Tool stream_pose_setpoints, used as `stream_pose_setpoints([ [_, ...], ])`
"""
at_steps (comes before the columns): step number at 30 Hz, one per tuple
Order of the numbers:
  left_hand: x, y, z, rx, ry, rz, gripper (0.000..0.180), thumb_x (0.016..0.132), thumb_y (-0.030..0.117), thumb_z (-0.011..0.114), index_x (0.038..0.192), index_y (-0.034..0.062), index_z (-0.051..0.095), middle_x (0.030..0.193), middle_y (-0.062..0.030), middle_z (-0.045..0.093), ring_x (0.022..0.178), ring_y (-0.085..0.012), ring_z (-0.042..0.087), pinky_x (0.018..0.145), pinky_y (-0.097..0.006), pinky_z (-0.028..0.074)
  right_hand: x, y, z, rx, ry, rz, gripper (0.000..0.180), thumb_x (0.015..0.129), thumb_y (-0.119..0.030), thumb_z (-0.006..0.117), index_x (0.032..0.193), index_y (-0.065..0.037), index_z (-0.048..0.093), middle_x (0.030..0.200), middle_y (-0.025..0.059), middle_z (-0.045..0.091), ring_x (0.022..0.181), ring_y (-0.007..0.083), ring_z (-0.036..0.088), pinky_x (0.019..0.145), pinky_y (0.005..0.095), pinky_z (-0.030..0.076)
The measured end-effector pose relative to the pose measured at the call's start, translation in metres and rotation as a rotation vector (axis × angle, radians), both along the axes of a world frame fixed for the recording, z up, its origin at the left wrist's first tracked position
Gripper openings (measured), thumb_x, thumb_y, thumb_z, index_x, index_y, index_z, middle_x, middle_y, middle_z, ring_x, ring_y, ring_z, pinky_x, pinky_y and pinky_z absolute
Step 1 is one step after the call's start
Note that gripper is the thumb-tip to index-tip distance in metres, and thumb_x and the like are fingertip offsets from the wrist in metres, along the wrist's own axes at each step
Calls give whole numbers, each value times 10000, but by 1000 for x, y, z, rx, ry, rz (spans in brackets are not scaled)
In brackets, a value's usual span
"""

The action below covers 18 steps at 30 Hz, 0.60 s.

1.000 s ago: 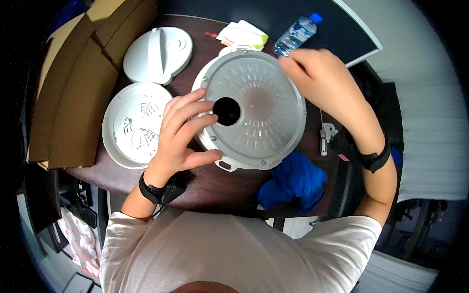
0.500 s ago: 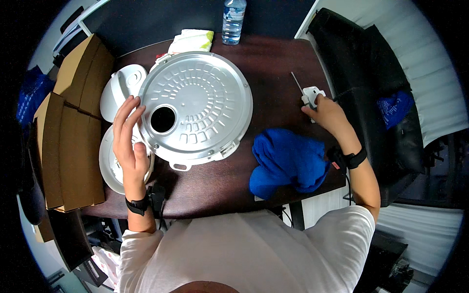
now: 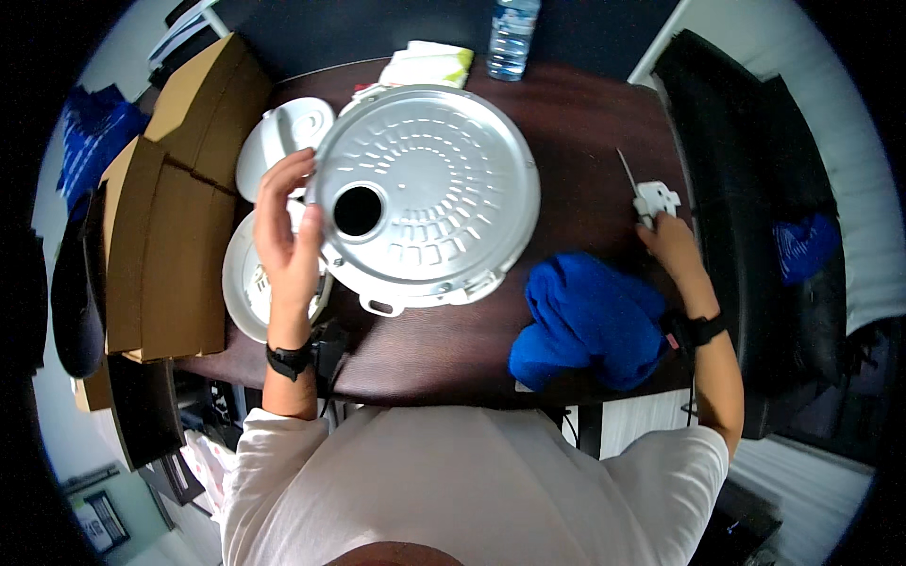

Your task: The person uses a screwdriver to remove screws from the bottom of a white rice cooker. They systematically unscrew fasteners around the perimeter of the base, placing the screws on a nearby plate. The person rotates the appliance to access different screws and continues the disassembly process.

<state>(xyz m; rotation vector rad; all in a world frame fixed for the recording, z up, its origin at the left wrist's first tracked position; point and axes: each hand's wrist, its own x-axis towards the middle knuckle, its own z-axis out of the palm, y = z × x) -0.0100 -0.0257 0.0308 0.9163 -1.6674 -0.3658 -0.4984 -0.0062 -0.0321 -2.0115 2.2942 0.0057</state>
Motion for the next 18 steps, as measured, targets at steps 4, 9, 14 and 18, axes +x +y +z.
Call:
stream_pose_setpoints([
  [4,0,2,-13,80,145,-40,526,813,179,666,1283,-3,517,1350,-179,502,1227,-277,504,1015,-380,400,1,1,37,196,-534,-347,300,964,-264,532,951,22,622,688,79,617,569,142,631,501,264,490],
  [9,-8,5,-27,208,289,-159,652,850,265,655,1388,-21,424,1430,-191,406,1349,-290,390,1131,-399,284,10,29,100,70,-919,-29,174,976,-132,473,1073,-42,585,758,-13,544,578,70,521,510,198,412],
  [14,-3,9,-35,207,303,-171,762,814,367,681,1404,-32,408,1448,-214,393,1353,-318,387,1133,-418,281,98,18,181,-209,-599,407,196,914,-146,624,1083,-62,569,815,-35,499,676,70,468,629,209,389],
  [18,-4,7,-41,216,340,-196,828,791,427,688,1420,-24,394,1461,-231,389,1361,-338,383,1122,-435,296,176,-11,243,-147,-236,796,282,764,-97,724,1002,-27,590,920,81,596,818,201,602,721,306,464],
])
